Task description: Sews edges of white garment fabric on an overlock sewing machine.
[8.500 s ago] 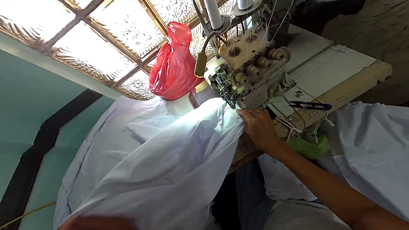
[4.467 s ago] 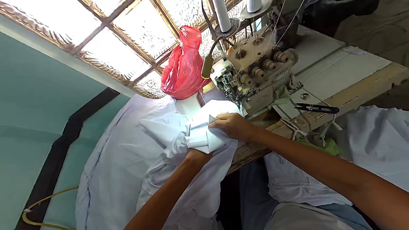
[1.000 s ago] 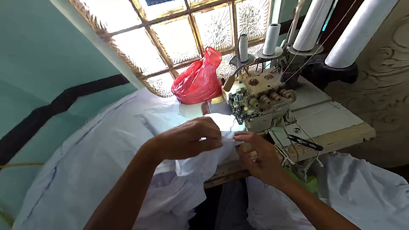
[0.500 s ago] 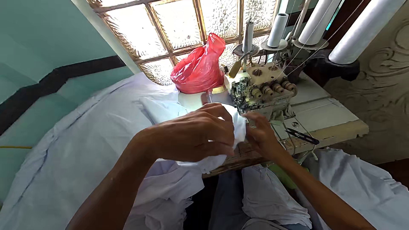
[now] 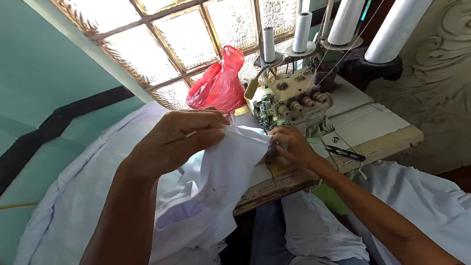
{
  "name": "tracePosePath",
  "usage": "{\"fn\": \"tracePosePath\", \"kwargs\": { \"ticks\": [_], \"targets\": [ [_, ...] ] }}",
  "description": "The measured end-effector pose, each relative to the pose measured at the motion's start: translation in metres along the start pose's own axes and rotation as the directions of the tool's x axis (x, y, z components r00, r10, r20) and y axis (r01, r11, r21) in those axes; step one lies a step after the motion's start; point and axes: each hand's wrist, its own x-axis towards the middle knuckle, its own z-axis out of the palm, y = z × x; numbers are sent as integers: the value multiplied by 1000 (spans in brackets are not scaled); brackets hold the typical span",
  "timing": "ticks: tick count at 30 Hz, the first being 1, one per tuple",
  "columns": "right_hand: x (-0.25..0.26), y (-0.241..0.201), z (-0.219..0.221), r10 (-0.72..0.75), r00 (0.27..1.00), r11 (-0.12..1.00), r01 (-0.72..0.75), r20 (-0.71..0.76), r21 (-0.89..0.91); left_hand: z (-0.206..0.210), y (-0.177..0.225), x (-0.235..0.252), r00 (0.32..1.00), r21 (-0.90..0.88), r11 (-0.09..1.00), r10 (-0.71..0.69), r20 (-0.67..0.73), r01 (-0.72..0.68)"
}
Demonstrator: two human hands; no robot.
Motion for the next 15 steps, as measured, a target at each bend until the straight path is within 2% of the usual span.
{"fn": "tracePosePath", "kwargs": {
  "ticks": [3,5,8,11,13,15],
  "targets": [
    [7,0,-4,50,996,999,-50,80,3,2,2,-1,1000,-12,1000,15,26,-15],
    [6,-7,-3,14,996,1000,-12,85,-26,2,5,-3,999,14,1000,11,45,-11],
    [-8,-50,4,-138,990,989,137,-12,-55,13,13,-6,996,146,988,31,86,-43],
    [-9,-100,-3,-278,948,960,272,-152,-60,37,21,-6,969,283,945,99,225,-162],
    [-1,-102,-11,-300,940,949,277,-160,-151,47,30,-7,938,285,932,127,322,-224],
    [4,-83,-15,-239,969,955,223,-62,-197,45,34,-7,927,243,941,141,347,-234]
  ]
}}
